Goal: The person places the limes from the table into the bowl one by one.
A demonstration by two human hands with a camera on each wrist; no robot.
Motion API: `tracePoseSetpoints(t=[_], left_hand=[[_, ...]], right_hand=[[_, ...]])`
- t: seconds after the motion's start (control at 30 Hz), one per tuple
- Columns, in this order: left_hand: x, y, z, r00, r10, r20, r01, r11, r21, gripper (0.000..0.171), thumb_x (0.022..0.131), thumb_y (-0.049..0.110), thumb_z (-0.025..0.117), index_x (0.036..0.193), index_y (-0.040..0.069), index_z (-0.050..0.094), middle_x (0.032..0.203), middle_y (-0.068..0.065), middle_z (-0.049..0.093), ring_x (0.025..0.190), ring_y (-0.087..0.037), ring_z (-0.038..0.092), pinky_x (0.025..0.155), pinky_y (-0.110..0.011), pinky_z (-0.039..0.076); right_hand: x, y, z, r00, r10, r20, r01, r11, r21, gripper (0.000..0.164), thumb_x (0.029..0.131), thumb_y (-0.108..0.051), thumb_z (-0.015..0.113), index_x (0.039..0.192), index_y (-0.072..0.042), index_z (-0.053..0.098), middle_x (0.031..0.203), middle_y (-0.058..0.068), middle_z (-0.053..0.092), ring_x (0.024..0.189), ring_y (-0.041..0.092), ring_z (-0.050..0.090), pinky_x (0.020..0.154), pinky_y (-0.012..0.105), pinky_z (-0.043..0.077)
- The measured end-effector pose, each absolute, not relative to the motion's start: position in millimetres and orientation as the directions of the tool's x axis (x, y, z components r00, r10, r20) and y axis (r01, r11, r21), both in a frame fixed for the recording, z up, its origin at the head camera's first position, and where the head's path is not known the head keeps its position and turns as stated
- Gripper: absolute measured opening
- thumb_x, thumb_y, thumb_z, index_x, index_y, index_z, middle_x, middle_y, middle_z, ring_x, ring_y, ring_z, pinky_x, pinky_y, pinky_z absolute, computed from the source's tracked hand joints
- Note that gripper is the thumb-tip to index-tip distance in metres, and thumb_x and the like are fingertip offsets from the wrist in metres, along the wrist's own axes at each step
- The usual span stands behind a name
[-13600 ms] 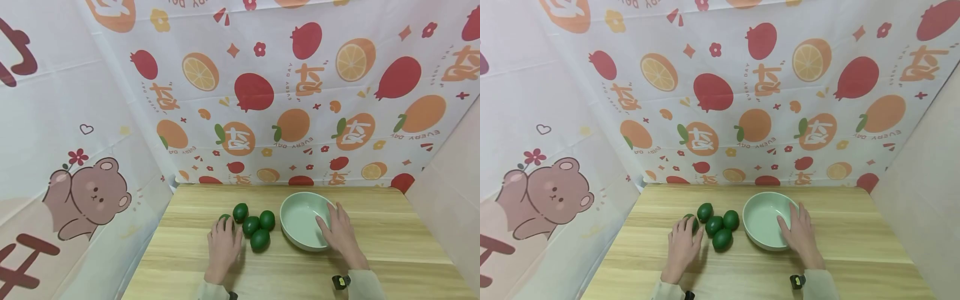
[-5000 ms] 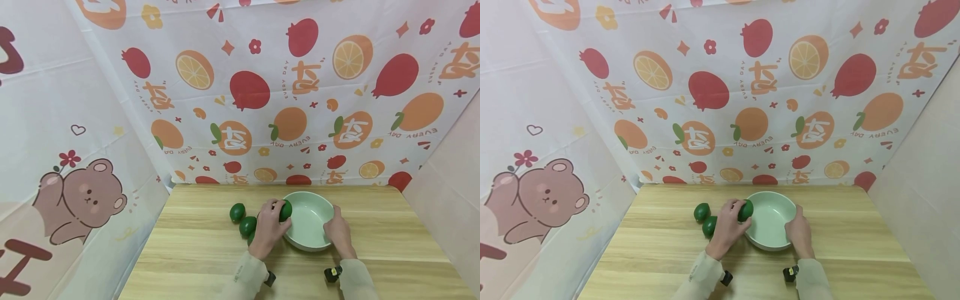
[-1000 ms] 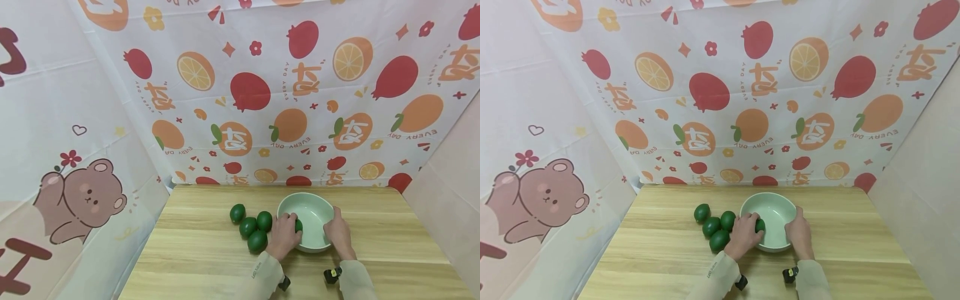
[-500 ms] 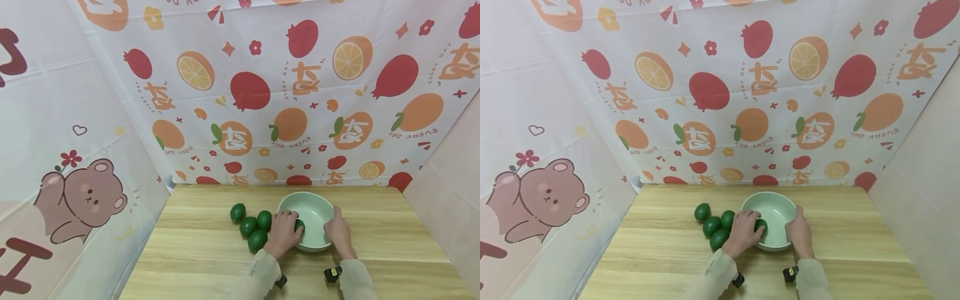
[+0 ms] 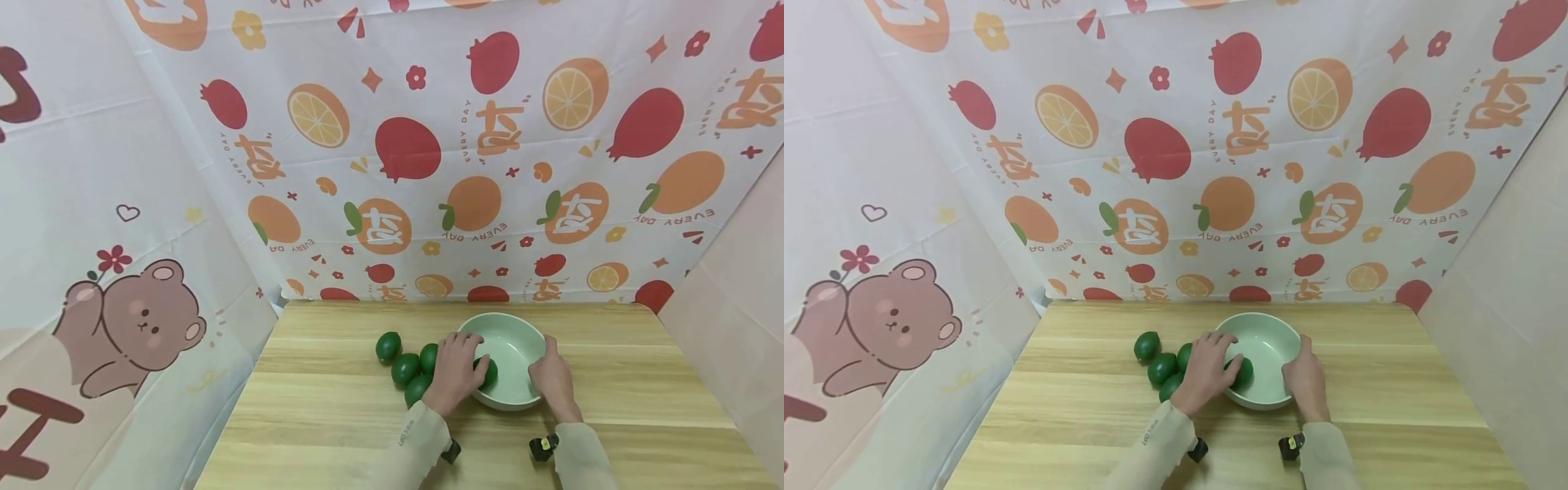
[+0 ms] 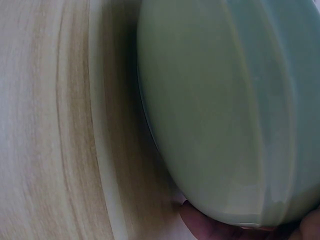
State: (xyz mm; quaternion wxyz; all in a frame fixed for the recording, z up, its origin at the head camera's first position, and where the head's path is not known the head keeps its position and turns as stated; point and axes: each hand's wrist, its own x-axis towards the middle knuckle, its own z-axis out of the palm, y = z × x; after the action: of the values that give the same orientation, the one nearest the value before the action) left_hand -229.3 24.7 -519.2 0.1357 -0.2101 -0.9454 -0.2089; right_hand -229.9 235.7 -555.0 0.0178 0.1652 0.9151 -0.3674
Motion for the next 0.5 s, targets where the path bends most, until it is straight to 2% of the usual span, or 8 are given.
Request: tracePoseSetpoints(t=[0.27, 0.5], left_hand=[[-234, 10, -512, -0.858, 0.335, 0.39, 0.466, 0.826, 0.317, 0.028, 0.098, 0.032, 0.065, 0.121, 0.017, 0.068, 0.126, -0.005, 0.069, 0.117, -0.024, 0.061, 0.096, -0.042, 0.052], [-238, -7, -511, -0.828, 0.33, 0.452, 0.488, 0.822, 0.294, 0.026, 0.095, 0.028, 0.068, 0.118, 0.015, 0.069, 0.12, -0.006, 0.071, 0.111, -0.026, 0.063, 0.091, -0.042, 0.052]], right_hand=[[-229, 237, -555, -0.947, 0.289, -0.142, 0.308, 0.686, -0.659, 0.077, 0.083, 0.003, 0.051, 0.154, 0.002, 0.023, 0.133, 0.042, 0.052, 0.1, 0.043, 0.064, 0.074, 0.044, 0.058], [-230, 237, -557, -0.948, 0.283, -0.145, 0.306, 0.684, -0.662, 0.077, 0.084, 0.003, 0.051, 0.155, 0.002, 0.022, 0.136, 0.042, 0.05, 0.105, 0.043, 0.064, 0.079, 0.047, 0.059]])
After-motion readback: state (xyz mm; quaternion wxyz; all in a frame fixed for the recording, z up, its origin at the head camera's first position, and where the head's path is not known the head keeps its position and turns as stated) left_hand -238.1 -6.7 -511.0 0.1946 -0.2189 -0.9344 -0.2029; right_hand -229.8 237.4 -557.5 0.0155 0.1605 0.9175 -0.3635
